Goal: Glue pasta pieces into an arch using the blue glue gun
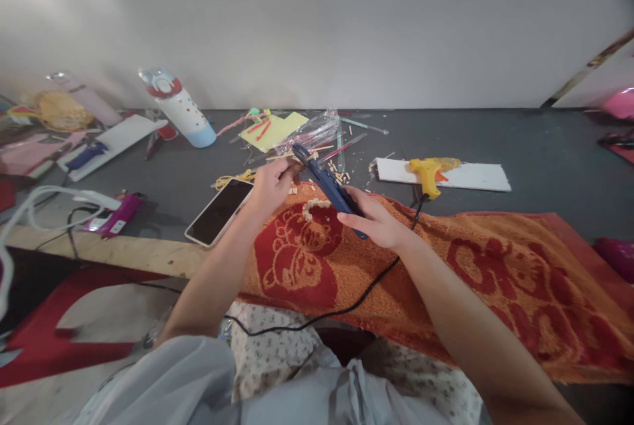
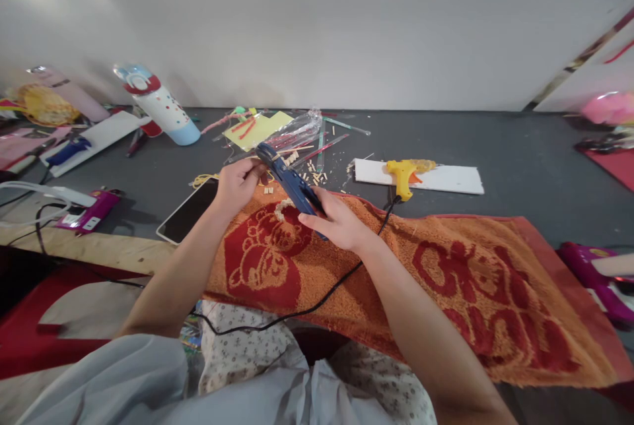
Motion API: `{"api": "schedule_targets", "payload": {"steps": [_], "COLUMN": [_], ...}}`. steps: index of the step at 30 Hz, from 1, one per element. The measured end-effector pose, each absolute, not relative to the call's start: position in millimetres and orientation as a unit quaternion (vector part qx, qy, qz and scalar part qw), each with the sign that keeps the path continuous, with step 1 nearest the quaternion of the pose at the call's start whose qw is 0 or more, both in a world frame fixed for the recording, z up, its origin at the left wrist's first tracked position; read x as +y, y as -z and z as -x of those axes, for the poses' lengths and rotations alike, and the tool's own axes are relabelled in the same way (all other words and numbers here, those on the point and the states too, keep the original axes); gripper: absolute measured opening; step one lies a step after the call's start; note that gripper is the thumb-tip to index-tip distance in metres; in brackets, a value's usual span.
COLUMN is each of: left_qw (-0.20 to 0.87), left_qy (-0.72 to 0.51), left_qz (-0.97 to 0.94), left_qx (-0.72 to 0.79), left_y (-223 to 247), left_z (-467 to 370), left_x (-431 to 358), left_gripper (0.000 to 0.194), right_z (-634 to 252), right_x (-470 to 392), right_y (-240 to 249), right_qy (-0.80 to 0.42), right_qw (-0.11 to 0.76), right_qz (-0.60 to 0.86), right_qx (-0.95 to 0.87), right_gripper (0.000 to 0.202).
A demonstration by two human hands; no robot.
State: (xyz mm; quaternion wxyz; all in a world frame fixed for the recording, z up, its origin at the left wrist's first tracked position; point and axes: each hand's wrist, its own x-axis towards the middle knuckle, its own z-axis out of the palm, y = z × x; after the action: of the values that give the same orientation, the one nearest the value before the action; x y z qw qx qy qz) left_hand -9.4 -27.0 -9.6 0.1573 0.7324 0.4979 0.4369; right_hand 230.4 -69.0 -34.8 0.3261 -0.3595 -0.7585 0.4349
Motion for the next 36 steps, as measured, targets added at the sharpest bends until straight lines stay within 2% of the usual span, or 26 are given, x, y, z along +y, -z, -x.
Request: {"api": "schedule_targets", "payload": {"steps": [17,24,28,31,33,36], "left_qw": [0.057,-0.063,-0.129,-0.176,-0.164,-0.039], "left_qy": [-0.36,-0.384,-0.425,-0.409,-0.393,-0.368], "left_qz": [-0.778,-0.769,-0.76,-0.766,-0.785,-0.805], "left_qx": [0.511,0.506,0.475,0.463,0.45,0.464], "left_y": [16,24,22,19,18,20], "left_z": [17,7,-5,-14,-19,-25], "left_x": [-24,-26,-38,-50,-56,-59], "left_gripper": [0.026,0.021,0.015,0.019,0.025,0.041], "right_z": [-228,-222,-218,-215,-213,-212], "right_x": [-64,-64,-66,-68,-69,-70], "right_y": [48,49,50,52,52,51], "right_qy": [-0.494,-0.483,-0.484,-0.477,-0.468,-0.459], "right_qw": [0.336,0.375,0.409,0.417,0.423,0.432], "right_qz": [0.34,0.366,0.362,0.36,0.358,0.346], "right_qx": [-0.727,-0.701,-0.683,-0.685,-0.688,-0.695], "right_gripper": [0.055,0.046,0.05,0.053,0.053,0.054]}}
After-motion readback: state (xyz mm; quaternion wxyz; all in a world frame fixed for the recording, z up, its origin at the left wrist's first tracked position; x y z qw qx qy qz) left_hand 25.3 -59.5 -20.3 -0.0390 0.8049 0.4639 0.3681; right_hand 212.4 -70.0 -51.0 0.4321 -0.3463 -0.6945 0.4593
